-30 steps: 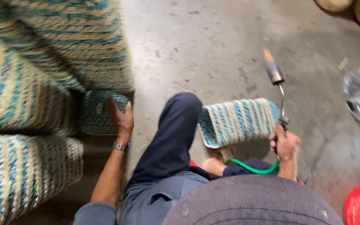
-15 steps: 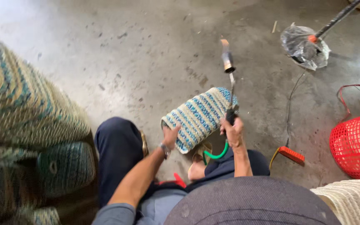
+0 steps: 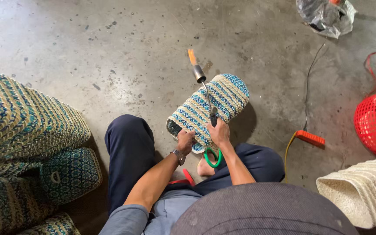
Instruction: The person uses a handheld blowtorch to apply heat to the edges and surfaces of small woven baskets. They rotate each basket to treat all sides, then place it into a stack of finished items. The process is repeated for multiple baskets.
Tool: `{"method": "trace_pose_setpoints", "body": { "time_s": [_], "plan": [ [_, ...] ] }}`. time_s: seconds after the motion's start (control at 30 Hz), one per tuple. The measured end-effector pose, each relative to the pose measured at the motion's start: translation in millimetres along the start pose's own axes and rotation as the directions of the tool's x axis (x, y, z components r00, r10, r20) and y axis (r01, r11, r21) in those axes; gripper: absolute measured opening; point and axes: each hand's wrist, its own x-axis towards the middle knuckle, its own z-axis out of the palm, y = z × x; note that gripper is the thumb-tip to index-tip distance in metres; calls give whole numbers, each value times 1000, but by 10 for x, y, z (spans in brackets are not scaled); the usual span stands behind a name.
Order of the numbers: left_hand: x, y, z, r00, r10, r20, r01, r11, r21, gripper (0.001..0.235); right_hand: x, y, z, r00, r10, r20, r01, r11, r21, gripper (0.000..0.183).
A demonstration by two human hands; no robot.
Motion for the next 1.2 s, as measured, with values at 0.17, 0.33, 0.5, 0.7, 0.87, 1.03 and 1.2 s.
{"method": "trace_pose_setpoints", "body": {
  "time_s": [0.17, 0.33, 0.5, 0.7, 0.87, 1.03, 1.2],
  "plan": [
    [-135, 173, 245, 999, -48, 15, 47, 998, 35, 6, 97, 58, 99, 992, 123, -17, -124, 980, -153, 43],
    [-161, 209, 351, 999, 32, 27, -35, 991, 129, 7, 161, 39, 96, 993, 120, -19, -121, 979, -164, 54],
    [-223, 376, 317, 997, 19, 68, -28, 989, 143, 7, 176, -16, 167, 983, 181, -13, -181, 974, -136, 60],
    [-541, 755, 233, 998, 59, -1, -54, 933, 355, 3, 212, 164, 329, 985, 168, -43, -173, 965, -199, 55],
    [-897, 1422, -131, 963, 201, 180, -269, 649, 712, 9, 296, 217, 309, 972, 220, -86, -231, 961, -151, 55],
    [-1026, 1956, -190, 910, 349, 223, -373, 454, 809, 18, 202, -222, -35, 987, 120, 109, -126, 990, 55, 61],
    [-1091, 1688, 67, 912, 391, 122, -410, 858, 311, 7, -264, -929, 33, 968, -167, -188, 205, 957, 205, 59]
  ]
}}
